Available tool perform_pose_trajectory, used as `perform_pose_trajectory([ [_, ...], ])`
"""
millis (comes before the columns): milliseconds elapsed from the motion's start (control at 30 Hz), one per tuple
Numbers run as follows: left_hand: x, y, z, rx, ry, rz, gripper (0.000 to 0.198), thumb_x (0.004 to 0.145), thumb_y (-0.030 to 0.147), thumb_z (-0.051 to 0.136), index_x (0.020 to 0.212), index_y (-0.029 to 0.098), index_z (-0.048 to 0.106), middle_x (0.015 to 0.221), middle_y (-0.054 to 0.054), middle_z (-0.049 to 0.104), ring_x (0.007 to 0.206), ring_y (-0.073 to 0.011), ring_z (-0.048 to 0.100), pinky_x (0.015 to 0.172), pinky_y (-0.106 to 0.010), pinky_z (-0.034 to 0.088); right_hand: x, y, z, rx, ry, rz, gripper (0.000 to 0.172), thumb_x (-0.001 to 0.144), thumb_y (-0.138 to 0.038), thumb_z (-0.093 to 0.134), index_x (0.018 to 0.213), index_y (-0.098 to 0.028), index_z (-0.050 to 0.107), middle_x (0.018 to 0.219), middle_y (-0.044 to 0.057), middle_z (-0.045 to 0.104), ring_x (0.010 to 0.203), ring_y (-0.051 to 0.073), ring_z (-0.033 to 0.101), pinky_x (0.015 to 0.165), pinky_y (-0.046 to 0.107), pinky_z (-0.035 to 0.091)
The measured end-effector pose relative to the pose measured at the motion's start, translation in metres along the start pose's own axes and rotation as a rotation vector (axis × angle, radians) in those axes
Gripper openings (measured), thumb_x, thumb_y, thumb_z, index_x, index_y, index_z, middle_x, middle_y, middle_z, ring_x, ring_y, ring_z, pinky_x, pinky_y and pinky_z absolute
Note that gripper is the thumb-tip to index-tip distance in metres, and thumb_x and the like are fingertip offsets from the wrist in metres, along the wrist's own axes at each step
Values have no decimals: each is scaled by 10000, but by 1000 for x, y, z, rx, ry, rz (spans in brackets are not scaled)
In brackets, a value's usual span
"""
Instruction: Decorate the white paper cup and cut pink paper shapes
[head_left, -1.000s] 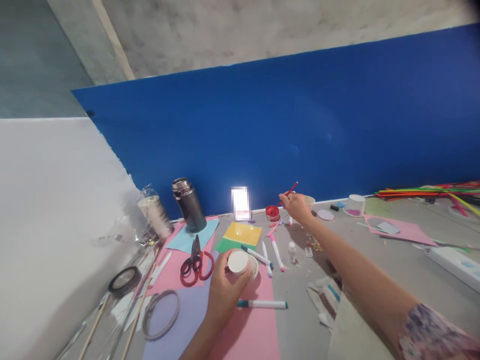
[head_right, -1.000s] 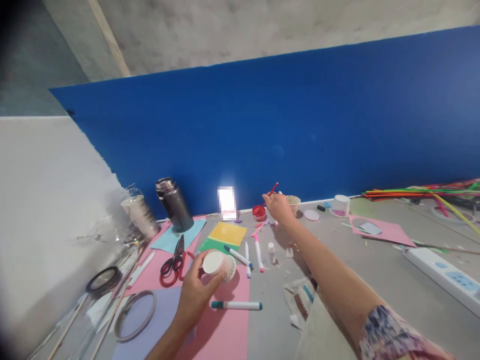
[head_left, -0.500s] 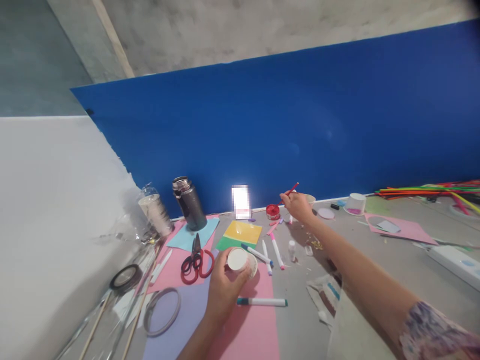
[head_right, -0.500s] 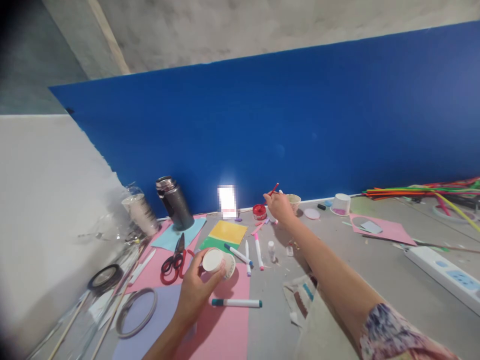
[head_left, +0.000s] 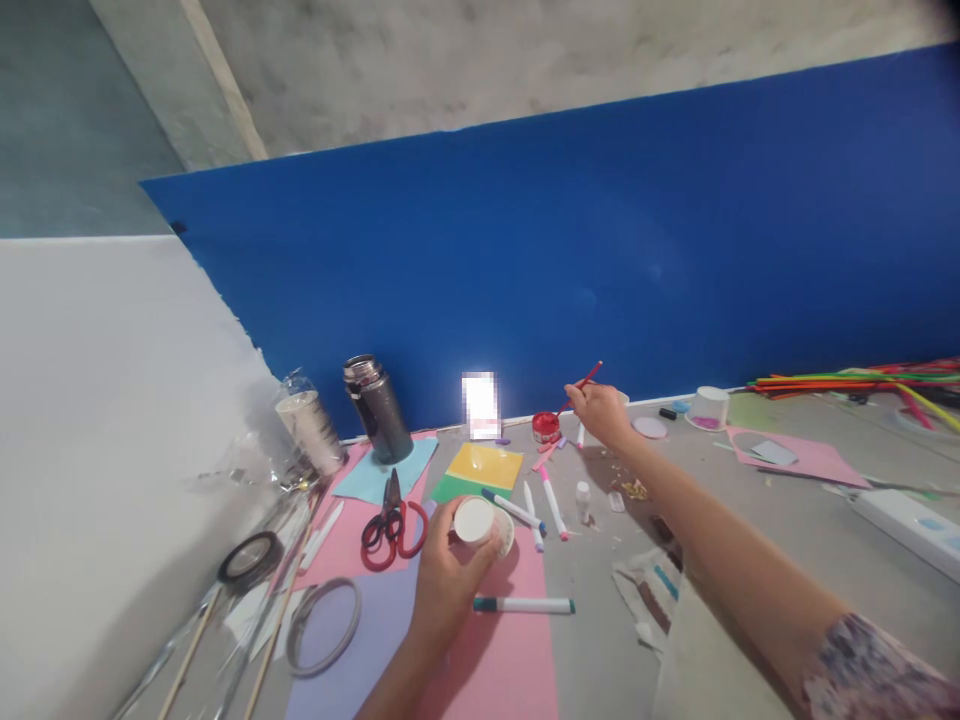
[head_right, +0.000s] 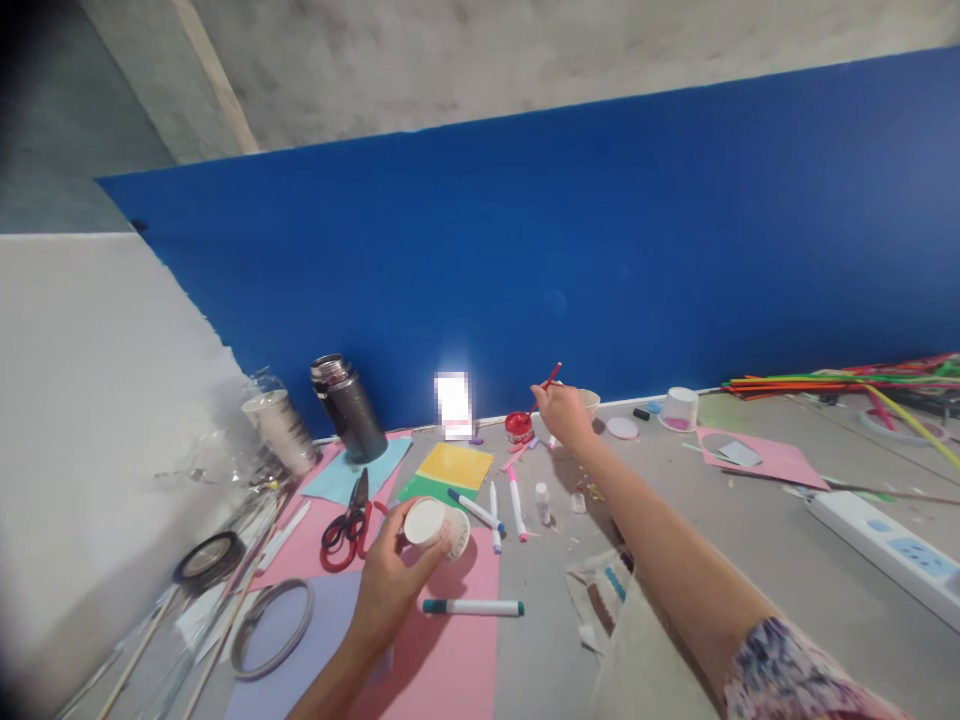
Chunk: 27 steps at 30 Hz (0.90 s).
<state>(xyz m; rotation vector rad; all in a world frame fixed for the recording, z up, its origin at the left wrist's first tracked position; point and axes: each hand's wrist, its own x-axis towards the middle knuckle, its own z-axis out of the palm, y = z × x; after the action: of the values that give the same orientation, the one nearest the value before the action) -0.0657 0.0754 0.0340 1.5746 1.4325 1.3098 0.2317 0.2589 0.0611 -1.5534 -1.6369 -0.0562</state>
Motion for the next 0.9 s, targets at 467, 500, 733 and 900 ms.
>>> perform_pose_trajectory([
  [467,4,-13,5,80,19,12,510,710,412,784,1163,201,684,1180,-111,693,1124,-326,653,991,-482,500,-2,7,-14,114,16,75,425,991,-422,511,676,-213,703,606,51,735,682,210,731,726,280,490],
  [500,4,-13,5,90,19,13,511,710,423,783,1160,202,684,1181,-112,690,1123,-327,650,988,-483,501,-3,7,-11,123,7,80,418,986,-419,525,667,-211,698,582,47,723,658,206,726,718,278,490],
  [733,4,-15,4,81,19,-3,516,713,414,782,1174,206,680,1189,-106,691,1132,-322,650,992,-467,497,0,3,-9,183,28,97,441,1009,-468,494,746,-198,722,745,82,790,693,207,743,734,279,515],
  [900,4,-14,3,67,18,18,517,728,401,783,1192,201,674,1190,-111,695,1126,-315,653,983,-458,498,4,5,-14,196,-78,35,377,976,-417,541,715,-213,721,683,46,768,656,195,724,690,270,507],
])
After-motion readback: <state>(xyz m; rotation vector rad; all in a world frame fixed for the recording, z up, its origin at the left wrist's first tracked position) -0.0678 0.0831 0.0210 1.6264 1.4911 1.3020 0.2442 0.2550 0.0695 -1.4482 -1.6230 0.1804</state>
